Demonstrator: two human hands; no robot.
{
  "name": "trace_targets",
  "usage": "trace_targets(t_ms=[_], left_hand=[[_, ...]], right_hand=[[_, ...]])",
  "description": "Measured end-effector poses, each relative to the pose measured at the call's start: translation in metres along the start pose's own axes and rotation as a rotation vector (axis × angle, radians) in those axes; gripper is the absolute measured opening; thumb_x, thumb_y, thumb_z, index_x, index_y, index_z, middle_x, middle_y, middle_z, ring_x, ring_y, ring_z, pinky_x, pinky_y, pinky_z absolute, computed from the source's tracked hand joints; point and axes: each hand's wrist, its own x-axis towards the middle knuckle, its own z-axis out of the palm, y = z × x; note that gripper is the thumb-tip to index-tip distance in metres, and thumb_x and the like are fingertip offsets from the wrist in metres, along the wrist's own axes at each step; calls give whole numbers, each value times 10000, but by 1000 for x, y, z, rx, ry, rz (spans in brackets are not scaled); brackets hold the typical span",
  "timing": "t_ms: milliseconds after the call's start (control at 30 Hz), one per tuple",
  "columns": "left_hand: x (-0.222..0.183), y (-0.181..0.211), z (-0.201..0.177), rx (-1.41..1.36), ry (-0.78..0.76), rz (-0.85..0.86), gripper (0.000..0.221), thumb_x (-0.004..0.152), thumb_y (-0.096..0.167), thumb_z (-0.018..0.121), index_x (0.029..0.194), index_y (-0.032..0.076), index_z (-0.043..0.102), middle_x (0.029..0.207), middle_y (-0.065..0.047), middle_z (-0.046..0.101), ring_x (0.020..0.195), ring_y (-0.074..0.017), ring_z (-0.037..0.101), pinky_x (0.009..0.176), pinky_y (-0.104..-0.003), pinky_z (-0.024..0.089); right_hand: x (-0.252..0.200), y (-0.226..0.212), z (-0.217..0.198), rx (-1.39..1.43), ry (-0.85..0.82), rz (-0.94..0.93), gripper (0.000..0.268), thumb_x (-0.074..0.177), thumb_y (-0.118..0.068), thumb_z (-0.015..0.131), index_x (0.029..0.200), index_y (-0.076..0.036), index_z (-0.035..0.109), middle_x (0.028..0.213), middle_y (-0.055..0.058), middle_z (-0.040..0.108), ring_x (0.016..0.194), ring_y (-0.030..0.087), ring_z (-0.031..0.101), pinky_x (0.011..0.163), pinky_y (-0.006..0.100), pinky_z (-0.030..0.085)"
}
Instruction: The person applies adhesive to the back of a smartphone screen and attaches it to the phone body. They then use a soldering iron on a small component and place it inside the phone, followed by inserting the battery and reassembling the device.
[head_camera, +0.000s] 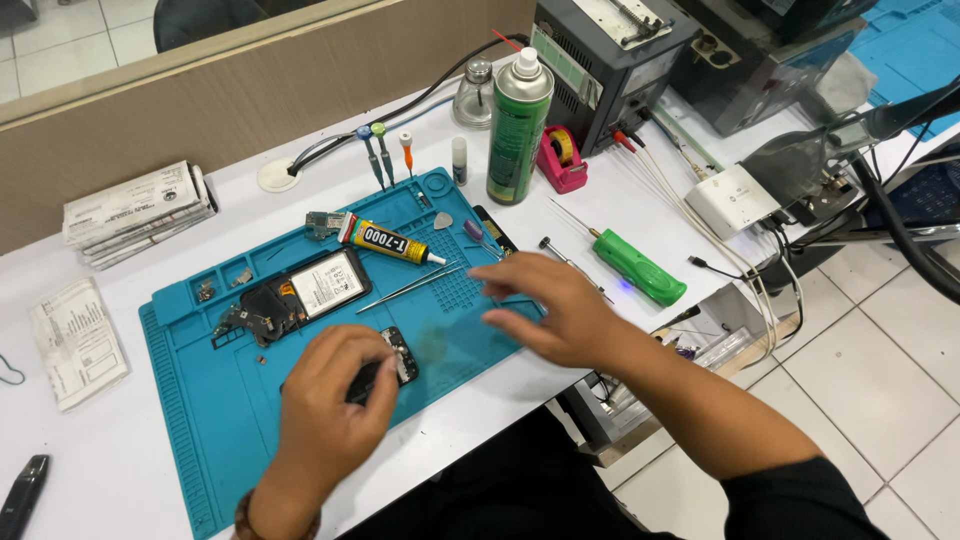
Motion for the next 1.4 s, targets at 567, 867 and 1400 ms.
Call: trace_targets(t_ms=[567, 867, 1400], left_hand=[[-2, -65, 1, 32, 62, -129, 106, 945, 100, 611, 858, 61, 657, 843, -82, 665, 803, -234, 644, 736, -366, 514], [-6, -66, 8, 29, 75, -145, 86, 943, 121, 613, 881, 69, 641, 864, -79, 661, 824, -240, 640, 751, -374, 517], [-6, -58, 6, 1, 93, -146, 94, 932, 107, 600, 858, 71, 647, 844, -74, 671, 804, -234, 643, 747, -371, 516]], right_hand=[[74, 1, 109, 457, -169, -225, 84, 1018, -136, 635, 1019, -52, 622, 906, 86, 632, 814, 251, 619, 734, 351, 526], [65, 2, 115, 426, -161, -172, 52, 998, -92, 640, 986, -59, 601, 889, 84, 625, 773, 236, 604, 683, 335, 506], [64, -4, 112, 352, -146, -196, 73, 978, -90, 667, 1017, -63, 611, 905, 79, 644, 789, 243, 624, 696, 350, 517]])
